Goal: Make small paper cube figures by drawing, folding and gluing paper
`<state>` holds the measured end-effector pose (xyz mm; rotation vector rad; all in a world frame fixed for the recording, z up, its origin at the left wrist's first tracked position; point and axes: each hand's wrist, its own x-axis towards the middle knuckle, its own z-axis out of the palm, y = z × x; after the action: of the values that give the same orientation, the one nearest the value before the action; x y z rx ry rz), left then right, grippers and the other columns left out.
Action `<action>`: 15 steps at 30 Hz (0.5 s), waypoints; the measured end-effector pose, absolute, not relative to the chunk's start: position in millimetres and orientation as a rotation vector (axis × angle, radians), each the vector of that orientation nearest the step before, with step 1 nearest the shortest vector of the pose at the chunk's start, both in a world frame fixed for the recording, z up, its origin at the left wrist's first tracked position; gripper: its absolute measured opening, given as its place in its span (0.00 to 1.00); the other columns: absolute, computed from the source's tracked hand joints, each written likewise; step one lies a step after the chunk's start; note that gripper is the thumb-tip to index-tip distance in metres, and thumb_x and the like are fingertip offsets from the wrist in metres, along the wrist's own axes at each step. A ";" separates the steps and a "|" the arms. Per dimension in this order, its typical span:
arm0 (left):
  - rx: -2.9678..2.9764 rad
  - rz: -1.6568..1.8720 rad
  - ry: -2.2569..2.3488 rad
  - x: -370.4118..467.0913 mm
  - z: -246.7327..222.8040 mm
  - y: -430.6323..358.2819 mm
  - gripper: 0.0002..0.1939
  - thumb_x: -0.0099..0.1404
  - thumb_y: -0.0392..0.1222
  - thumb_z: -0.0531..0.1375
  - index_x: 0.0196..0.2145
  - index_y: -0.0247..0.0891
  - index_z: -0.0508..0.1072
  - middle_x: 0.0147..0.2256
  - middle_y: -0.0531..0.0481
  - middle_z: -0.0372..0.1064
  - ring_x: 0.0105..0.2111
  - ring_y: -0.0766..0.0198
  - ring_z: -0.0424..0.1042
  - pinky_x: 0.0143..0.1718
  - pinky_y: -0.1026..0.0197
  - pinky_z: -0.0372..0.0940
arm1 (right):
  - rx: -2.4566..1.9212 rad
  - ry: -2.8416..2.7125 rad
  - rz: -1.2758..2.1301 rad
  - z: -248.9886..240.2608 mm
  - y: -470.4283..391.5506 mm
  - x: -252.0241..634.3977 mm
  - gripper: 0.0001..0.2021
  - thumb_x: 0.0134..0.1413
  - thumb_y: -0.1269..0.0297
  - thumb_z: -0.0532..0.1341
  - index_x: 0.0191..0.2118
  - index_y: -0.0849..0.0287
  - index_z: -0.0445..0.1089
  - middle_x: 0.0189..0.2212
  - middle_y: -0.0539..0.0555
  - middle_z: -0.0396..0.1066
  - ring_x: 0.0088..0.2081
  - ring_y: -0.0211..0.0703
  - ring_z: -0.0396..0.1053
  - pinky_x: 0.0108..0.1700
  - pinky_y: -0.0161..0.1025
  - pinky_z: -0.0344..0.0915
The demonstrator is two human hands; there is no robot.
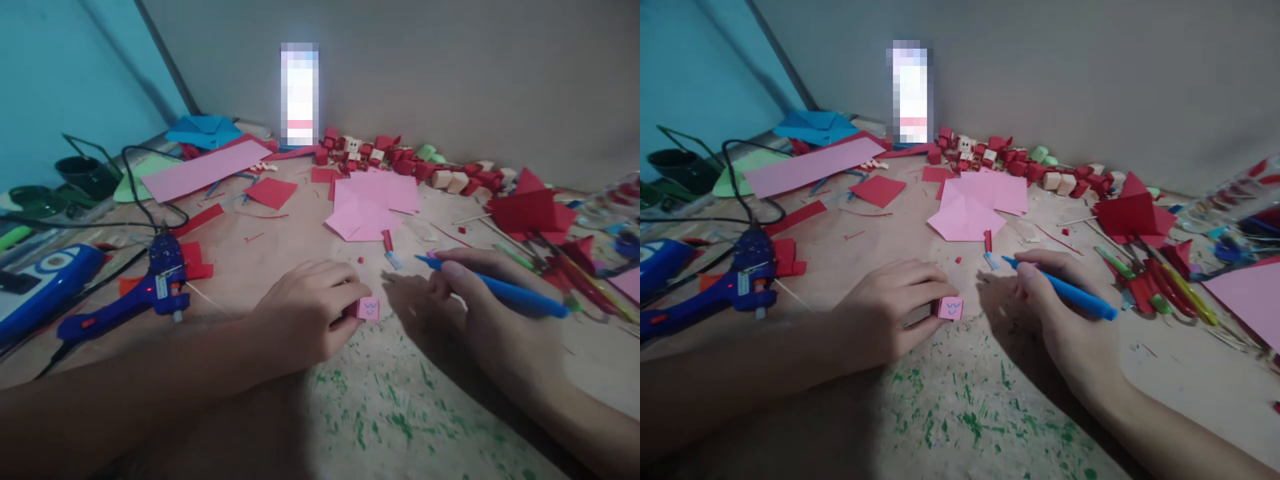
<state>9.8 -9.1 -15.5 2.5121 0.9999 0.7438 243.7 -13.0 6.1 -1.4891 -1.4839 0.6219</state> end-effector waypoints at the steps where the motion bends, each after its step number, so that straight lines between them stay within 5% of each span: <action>1: 2.509 0.753 0.999 10.4 -15.8 -9.1 0.09 0.66 0.35 0.61 0.44 0.36 0.77 0.41 0.46 0.75 0.41 0.57 0.72 0.44 0.53 0.66 | -1.496 -1.525 0.533 6.3 -9.5 245.3 0.07 0.60 0.58 0.66 0.40 0.52 0.78 0.32 0.53 0.77 0.36 0.48 0.75 0.39 0.45 0.72; 4: 2.490 0.785 0.999 12.4 -16.8 -8.8 0.10 0.64 0.32 0.61 0.43 0.37 0.77 0.40 0.46 0.75 0.40 0.57 0.72 0.44 0.53 0.67 | -1.457 -1.724 0.380 3.2 0.6 250.3 0.10 0.62 0.59 0.63 0.47 0.53 0.77 0.45 0.55 0.79 0.49 0.54 0.75 0.52 0.50 0.70; 8: 2.461 0.807 0.978 14.2 -18.0 -8.1 0.09 0.64 0.33 0.62 0.43 0.38 0.76 0.40 0.46 0.76 0.41 0.57 0.73 0.44 0.53 0.68 | -1.408 -1.961 0.414 -4.6 9.3 253.6 0.10 0.68 0.63 0.57 0.49 0.55 0.74 0.41 0.56 0.80 0.45 0.50 0.77 0.47 0.46 0.71; 15: 2.467 0.794 0.901 14.6 -17.7 -10.0 0.09 0.66 0.38 0.63 0.44 0.38 0.76 0.40 0.46 0.77 0.40 0.57 0.74 0.44 0.52 0.68 | -1.371 -2.242 0.168 -10.7 10.9 247.5 0.09 0.63 0.63 0.60 0.45 0.57 0.74 0.39 0.59 0.78 0.41 0.53 0.73 0.43 0.46 0.66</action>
<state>14.6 -10.0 -17.7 2.4671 0.9010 0.7939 247.5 10.9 -10.7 -1.3713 -2.2422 0.1681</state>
